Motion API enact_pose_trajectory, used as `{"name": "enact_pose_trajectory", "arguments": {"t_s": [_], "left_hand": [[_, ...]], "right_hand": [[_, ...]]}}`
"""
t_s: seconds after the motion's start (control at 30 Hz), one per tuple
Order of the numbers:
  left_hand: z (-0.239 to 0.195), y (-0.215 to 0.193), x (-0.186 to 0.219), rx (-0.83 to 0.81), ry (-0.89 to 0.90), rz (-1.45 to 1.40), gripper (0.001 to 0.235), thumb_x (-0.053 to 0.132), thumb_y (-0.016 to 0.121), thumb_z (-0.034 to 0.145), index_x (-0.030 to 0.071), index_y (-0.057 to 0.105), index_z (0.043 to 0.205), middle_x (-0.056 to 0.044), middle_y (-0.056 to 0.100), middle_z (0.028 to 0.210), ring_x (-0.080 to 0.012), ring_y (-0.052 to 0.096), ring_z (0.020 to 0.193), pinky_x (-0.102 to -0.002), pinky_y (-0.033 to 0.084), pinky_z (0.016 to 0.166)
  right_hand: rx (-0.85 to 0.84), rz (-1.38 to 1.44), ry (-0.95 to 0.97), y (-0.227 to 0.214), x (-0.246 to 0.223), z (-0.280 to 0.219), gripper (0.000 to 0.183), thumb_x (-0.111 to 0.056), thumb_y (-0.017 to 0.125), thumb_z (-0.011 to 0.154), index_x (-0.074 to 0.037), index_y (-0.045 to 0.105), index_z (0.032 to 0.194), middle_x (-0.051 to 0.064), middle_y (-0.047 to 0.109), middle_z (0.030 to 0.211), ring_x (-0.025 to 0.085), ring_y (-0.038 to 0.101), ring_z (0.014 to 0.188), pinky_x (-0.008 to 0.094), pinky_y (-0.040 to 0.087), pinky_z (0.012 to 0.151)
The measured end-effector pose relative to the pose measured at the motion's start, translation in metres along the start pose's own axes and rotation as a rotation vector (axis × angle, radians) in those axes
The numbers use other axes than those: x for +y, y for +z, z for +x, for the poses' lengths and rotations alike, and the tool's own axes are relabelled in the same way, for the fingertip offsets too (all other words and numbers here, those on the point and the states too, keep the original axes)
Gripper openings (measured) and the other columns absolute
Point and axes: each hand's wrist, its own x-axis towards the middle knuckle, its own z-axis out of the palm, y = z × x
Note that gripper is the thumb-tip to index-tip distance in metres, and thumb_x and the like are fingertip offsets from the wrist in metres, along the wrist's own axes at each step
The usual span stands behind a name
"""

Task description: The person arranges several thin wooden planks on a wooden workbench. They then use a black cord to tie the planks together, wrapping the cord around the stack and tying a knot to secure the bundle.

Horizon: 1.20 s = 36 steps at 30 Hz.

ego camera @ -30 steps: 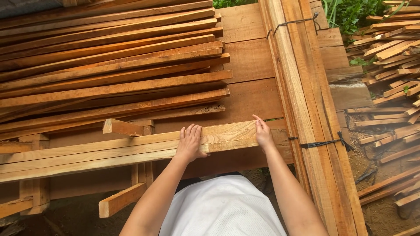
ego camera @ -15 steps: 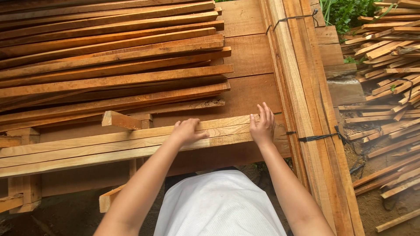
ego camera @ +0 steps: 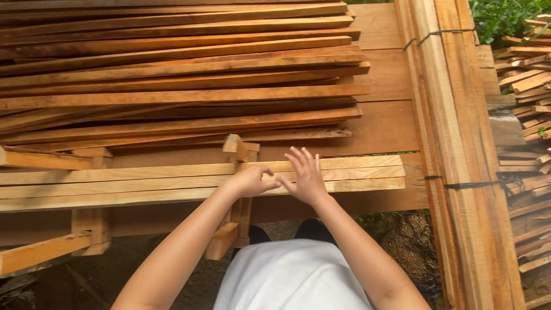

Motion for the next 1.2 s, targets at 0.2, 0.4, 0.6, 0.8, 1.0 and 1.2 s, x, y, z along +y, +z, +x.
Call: {"name": "enact_pose_trajectory", "arguments": {"t_s": [0.2, 0.4, 0.6, 0.8, 1.0, 1.2], "left_hand": [[-0.076, -0.031, -0.078, 0.174, -0.045, 0.1, 0.044, 0.036, 0.071, 0.09, 0.021, 0.067, 0.13, -0.006, 0.067, 0.135, -0.0305, 0.063, 0.127, -0.045, 0.051, 0.109], [-0.104, 0.01, -0.149, 0.302, -0.085, 0.503, 0.119, 0.047, 0.088, 0.073, 0.013, 0.018, 0.163, -0.013, 0.019, 0.168, -0.0374, 0.017, 0.153, -0.062, 0.015, 0.123], [-0.073, 0.012, -0.183, 0.455, -0.167, 0.583, 0.142, 0.037, 0.097, 0.056, 0.007, 0.01, 0.164, -0.016, 0.01, 0.171, -0.0455, 0.009, 0.154, -0.07, 0.012, 0.122], [-0.063, 0.024, -0.187, 0.45, -0.232, 0.577, 0.143, 0.028, 0.095, 0.056, 0.006, 0.004, 0.164, -0.015, 0.003, 0.172, -0.046, 0.0, 0.156, -0.072, 0.004, 0.122], [-0.061, 0.021, -0.186, 0.44, -0.253, 0.532, 0.143, 0.024, 0.093, 0.053, 0.009, 0.005, 0.165, -0.013, 0.002, 0.173, -0.0452, -0.001, 0.156, -0.071, 0.005, 0.122], [-0.058, 0.026, -0.193, 0.436, -0.266, 0.544, 0.142, 0.026, 0.093, 0.055, 0.01, 0.004, 0.165, -0.013, 0.001, 0.173, -0.0455, 0.0, 0.156, -0.071, 0.005, 0.122]], "right_hand": [[-0.381, -0.414, 0.007, 0.02, -0.03, -0.008, 0.118, -0.058, 0.086, 0.067, -0.023, 0.026, 0.163, 0.002, 0.023, 0.169, 0.033, 0.018, 0.155, 0.069, 0.014, 0.122], [-0.335, -0.467, 0.073, 0.04, -0.019, 0.0, 0.133, -0.053, 0.092, 0.053, -0.021, 0.024, 0.163, 0.004, 0.035, 0.156, 0.028, 0.027, 0.149, 0.06, 0.025, 0.12], [-0.304, -0.373, 0.125, 0.038, -0.022, 0.0, 0.128, -0.046, 0.091, 0.053, -0.023, 0.028, 0.162, 0.002, 0.037, 0.154, 0.03, 0.025, 0.15, 0.063, 0.019, 0.123], [-0.299, -0.308, 0.128, 0.04, -0.018, -0.003, 0.127, -0.042, 0.091, 0.055, -0.023, 0.027, 0.163, 0.003, 0.035, 0.157, 0.032, 0.021, 0.153, 0.064, 0.015, 0.124], [-0.291, -0.334, 0.105, 0.039, -0.021, -0.003, 0.129, -0.043, 0.093, 0.056, -0.021, 0.026, 0.164, 0.004, 0.033, 0.16, 0.032, 0.019, 0.153, 0.064, 0.012, 0.124], [-0.29, -0.374, 0.093, 0.042, -0.021, -0.004, 0.13, -0.051, 0.091, 0.057, -0.02, 0.024, 0.164, 0.004, 0.031, 0.162, 0.032, 0.018, 0.154, 0.065, 0.013, 0.124]]}}
